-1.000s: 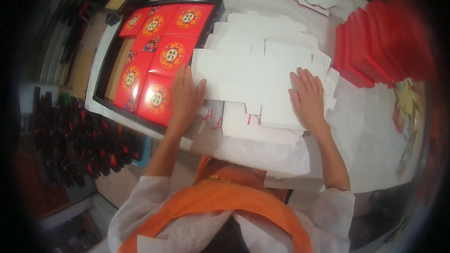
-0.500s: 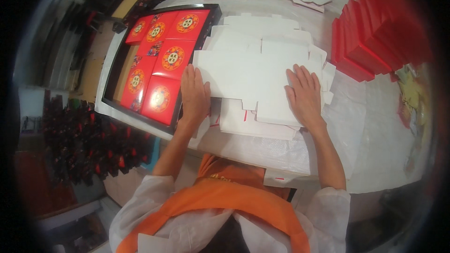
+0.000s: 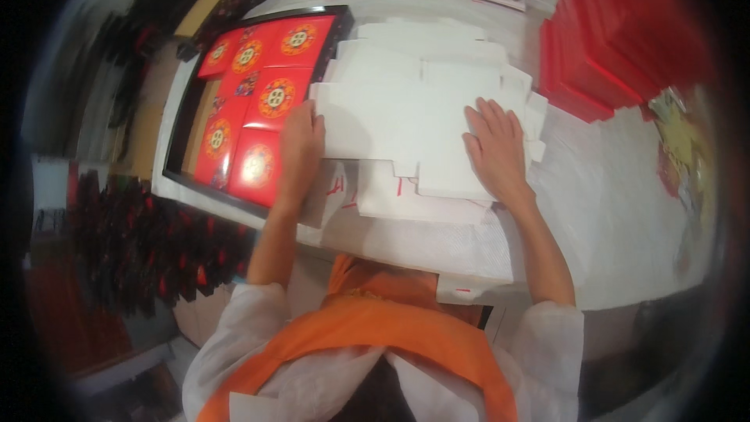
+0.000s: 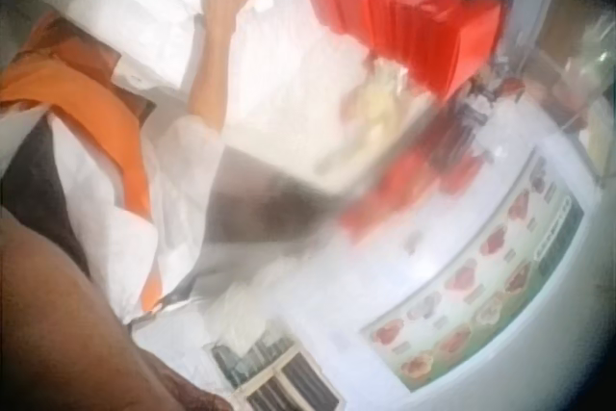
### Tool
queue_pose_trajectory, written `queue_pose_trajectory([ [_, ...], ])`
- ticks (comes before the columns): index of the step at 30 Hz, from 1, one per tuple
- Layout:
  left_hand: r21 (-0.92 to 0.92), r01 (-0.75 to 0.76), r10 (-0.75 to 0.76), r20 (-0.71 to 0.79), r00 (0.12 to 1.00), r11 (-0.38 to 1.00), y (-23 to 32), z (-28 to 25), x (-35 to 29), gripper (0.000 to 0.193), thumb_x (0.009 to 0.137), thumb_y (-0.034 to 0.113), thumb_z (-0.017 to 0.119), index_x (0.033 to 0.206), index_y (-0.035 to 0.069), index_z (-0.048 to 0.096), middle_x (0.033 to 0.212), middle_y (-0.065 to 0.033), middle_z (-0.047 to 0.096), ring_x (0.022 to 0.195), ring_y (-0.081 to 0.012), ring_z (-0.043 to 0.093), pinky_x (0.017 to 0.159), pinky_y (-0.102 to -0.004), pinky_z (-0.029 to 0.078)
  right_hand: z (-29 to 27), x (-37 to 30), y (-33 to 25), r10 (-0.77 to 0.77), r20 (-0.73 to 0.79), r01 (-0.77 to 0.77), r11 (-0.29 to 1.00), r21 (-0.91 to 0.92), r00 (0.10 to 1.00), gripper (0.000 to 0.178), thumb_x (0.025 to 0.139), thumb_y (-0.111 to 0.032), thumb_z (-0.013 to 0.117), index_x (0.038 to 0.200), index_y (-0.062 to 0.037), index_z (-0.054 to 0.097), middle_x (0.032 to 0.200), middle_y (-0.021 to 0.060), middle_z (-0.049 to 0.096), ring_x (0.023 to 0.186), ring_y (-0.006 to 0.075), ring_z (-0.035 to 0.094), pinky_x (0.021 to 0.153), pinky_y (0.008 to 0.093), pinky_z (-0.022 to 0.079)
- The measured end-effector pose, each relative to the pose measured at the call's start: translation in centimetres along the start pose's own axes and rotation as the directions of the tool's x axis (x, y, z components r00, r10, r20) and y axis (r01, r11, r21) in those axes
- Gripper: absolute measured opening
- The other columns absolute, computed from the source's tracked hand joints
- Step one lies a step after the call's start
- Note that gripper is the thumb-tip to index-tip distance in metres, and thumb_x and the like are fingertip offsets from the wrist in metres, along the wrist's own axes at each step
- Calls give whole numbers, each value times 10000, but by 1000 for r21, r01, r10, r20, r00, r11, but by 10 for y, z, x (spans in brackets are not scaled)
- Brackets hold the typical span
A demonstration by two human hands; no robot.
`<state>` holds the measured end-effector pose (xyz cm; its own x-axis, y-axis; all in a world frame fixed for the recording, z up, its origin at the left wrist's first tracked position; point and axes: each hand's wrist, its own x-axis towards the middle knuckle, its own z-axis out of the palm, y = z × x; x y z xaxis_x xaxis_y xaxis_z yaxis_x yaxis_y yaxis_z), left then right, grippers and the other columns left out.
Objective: The person assembles small red boxes by folding white cardboard pieces and inserting them into red sleeves. They repeatedly pick up a white piece, fold it into a rectangular shape, and slide it into a red sleeve, then place the finished box into a black tray. The process is repetitive and involves handling multiple units of the same components.
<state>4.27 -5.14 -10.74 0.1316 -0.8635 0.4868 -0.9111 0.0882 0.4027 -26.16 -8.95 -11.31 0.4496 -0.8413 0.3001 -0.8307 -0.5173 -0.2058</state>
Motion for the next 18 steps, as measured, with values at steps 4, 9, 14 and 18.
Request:
queue_pose_trajectory([
  [4, 200, 134, -198, 346, 917, 970, -11, -7, 29, 238, 839, 82, 425, 1028, -50, 484, 953, -187, 539, 820, -340, 540, 759, -390, 433, 5, 2, 3, -14, -27, 15, 999, 29, 1000, 374, 845, -191, 491, 1188, -44, 471, 1282, 126, 417, 1230, 258, 327, 1042, 411, 185],
  [9, -633, 546, -398, 377, 836, 548, 21, -36, 36, 228, 815, 65, 491, 1024, -26, 504, 925, -112, 566, 812, -209, 553, 713, -298, 451, 5, -2, 9, 11, -60, -1, 985, 174, 998, 361, 826, -178, 517, 1158, -38, 492, 1260, 133, 436, 1220, 261, 341, 1038, 412, 193],
  [14, -745, 503, -164, 484, 860, 438, 24, -50, 29, 347, 789, 41, 533, 1125, -24, 474, 982, -98, 574, 851, -175, 567, 735, -286, 472, 0, -2, 16, 44, -165, 0, 966, 259, 985, 373, 807, -133, 533, 1161, -28, 474, 1252, 158, 434, 1214, 284, 343, 1032, 408, 214],
  [18, -923, 371, -189, 348, 918, 104, 44, -108, 43, 420, 768, 17, 545, 1169, -55, 442, 1031, -130, 562, 891, -203, 572, 782, -305, 471, -35, -6, 19, 371, -340, -226, 889, 398, 864, 399, 837, -134, 507, 1210, -12, 430, 1260, 152, 435, 1200, 268, 370, 1014, 364, 263],
])
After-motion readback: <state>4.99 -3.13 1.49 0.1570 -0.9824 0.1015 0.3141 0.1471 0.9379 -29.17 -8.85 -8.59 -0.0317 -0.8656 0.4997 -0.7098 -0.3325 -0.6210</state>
